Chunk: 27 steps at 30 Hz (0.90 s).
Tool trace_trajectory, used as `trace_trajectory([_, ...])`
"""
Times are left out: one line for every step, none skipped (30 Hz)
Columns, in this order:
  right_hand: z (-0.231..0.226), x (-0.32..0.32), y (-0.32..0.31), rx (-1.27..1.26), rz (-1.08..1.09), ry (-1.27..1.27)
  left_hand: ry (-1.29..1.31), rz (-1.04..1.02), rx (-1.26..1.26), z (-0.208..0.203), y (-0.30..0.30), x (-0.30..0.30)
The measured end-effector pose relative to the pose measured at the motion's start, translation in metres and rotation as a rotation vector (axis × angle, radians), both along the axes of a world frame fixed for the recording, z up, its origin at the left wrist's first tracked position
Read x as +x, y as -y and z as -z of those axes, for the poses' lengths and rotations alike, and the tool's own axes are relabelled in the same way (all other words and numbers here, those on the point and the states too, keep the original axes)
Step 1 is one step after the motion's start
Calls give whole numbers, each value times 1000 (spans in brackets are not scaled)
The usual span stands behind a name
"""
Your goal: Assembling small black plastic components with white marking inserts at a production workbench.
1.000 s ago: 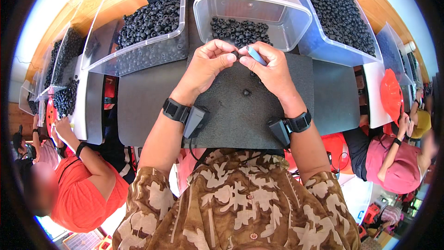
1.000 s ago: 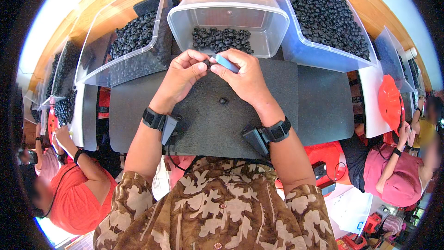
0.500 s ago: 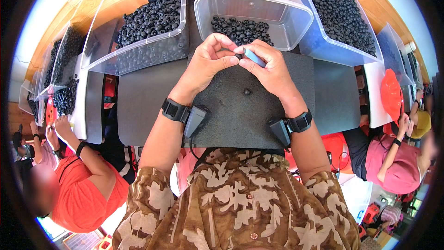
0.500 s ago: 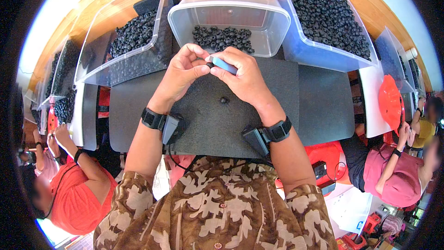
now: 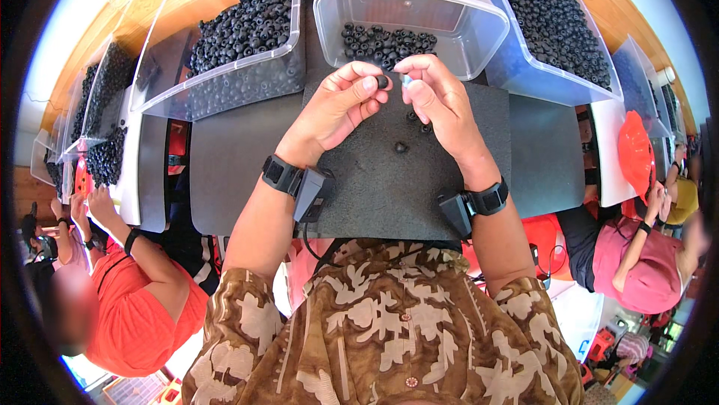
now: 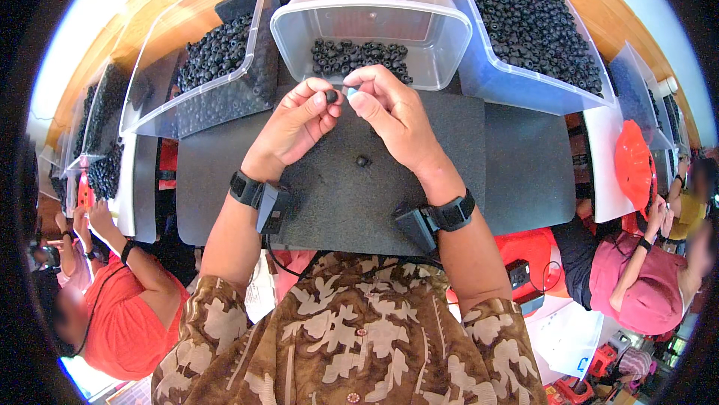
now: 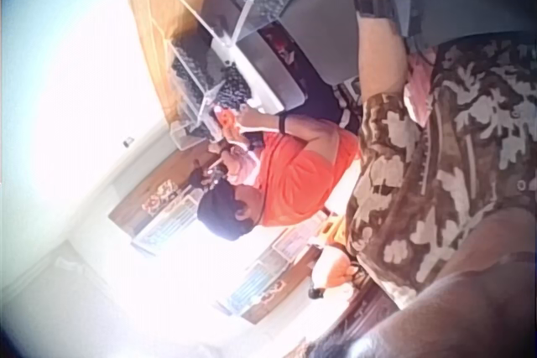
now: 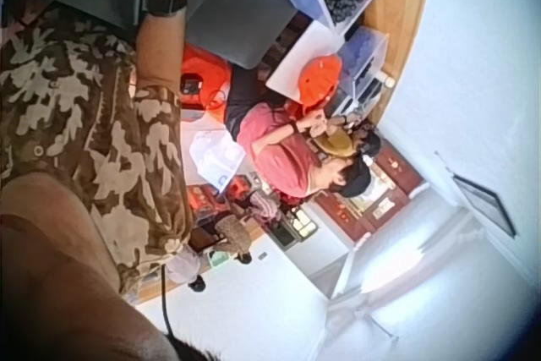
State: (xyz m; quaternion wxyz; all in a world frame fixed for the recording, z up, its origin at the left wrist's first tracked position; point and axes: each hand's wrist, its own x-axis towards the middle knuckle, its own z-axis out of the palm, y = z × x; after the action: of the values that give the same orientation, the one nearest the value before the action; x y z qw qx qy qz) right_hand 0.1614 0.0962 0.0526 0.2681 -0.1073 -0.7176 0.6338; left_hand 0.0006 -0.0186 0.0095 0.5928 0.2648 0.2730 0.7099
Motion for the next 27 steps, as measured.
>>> trace_trajectory([1, 0, 0, 7, 2, 24, 23, -11, -6, 0, 0, 0])
trace_trajectory([1, 0, 0, 14, 4, 49, 24, -11, -6, 1, 0, 0])
trace_trajectory([3, -1, -1, 13, 3, 49, 65, -17, 7, 0, 0, 0])
trace_trajectory([6, -2, -1, 52, -5, 49, 106, -22, 20, 0, 0, -1])
trace_trajectory([7, -2, 0, 91, -14, 49, 106, -22, 20, 0, 0, -1])
trace_trajectory([7, -3, 0, 91, -14, 50, 121, -10, 24, 1, 0, -1])
trace_trajectory([7, -3, 0, 120, -15, 53, 135, 2, 29, 1, 0, -1])
trace_trajectory([7, -3, 0, 148, -17, 56, 135, 3, 29, 1, 0, -1])
trace_trajectory([5, -3, 1, 148, -17, 56, 138, 5, 27, 0, 0, 0])
trace_trajectory([3, -4, 2, 182, -13, 63, 140, 7, 26, 0, 0, 0])
trace_trajectory([2, -3, 2, 215, -9, 69, 141, 8, 25, -1, 0, 0])
trace_trajectory([1, -3, 2, 215, -9, 69, 144, 21, 29, -1, 0, 0])
trace_trajectory([1, -3, 2, 233, -6, 68, 148, 35, 32, -2, 1, 0])
trace_trajectory([1, -3, 2, 251, -3, 66, 148, 35, 32, -2, 1, 0])
trace_trajectory([1, -3, 2, 251, -2, 66, 144, 33, 33, -1, 0, 1])
trace_trajectory([2, -3, 2, 243, -3, 65, 139, 32, 34, -1, 1, 1])
trace_trajectory([3, -3, 2, 236, -3, 65, 139, 31, 34, -1, 1, 1])
trace_trajectory([3, -3, 2, 236, -2, 65, 141, 32, 31, -1, 1, 1])
trace_trajectory([3, -3, 2, 236, 0, 61, 143, 32, 29, -1, 1, 1])
trace_trajectory([4, -3, 2, 236, 2, 56, 143, 32, 29, -2, 1, 1])
trace_trajectory([5, -3, 1, 236, 3, 56, 143, 36, 29, -3, 1, 1])
trace_trajectory([7, -3, 0, 234, -1, 51, 144, 41, 30, -3, 1, 1])
trace_trajectory([7, -3, 0, 233, -5, 45, 144, 42, 30, -3, 1, 1])
trace_trajectory([8, -3, 0, 233, -5, 45, 140, 51, 39, -3, 1, 1])
trace_trajectory([7, -3, 0, 231, -5, 43, 136, 60, 48, -3, 1, 0])
trace_trajectory([7, -3, 1, 229, -5, 41, 135, 60, 48, -2, 1, 0])
trace_trajectory([6, -3, 1, 229, -5, 41, 137, 61, 48, -1, 1, -1])
